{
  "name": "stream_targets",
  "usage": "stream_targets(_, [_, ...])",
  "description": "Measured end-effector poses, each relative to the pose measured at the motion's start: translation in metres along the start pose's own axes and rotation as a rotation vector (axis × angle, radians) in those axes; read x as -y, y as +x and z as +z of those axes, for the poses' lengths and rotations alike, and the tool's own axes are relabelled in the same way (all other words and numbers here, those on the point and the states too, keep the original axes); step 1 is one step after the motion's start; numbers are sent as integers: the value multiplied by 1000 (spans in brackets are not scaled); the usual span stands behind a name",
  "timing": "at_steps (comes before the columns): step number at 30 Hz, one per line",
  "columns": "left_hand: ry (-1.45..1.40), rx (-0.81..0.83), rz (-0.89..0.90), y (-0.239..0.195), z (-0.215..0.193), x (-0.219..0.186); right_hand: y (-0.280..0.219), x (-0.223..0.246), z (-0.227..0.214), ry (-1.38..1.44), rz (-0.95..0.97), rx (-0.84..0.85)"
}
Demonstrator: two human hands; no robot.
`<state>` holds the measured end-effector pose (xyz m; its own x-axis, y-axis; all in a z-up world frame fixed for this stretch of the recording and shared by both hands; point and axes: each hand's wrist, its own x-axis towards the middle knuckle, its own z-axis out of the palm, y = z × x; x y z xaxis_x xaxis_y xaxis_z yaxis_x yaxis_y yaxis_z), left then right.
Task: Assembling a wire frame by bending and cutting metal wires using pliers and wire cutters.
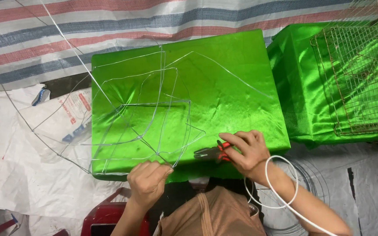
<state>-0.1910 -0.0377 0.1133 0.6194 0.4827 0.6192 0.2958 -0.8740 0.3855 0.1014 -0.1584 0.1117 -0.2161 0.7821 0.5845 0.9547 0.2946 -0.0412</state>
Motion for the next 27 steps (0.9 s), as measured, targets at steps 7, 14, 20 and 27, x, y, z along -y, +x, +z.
stream_targets(7, [47, 12, -10, 12, 0, -11, 44, -15, -47, -366, -278, 264])
stream_targets(14, [58, 46, 9, 7, 2, -7, 51, -18, -49, -438, -479, 344])
stream_targets(20, [68, 52, 14, 4, 6, -7, 49, -22, -42, -472, -442, 266])
stream_targets(27, [102, 56, 29, 13, 3, -12, 39, -31, -25, -437, -464, 175])
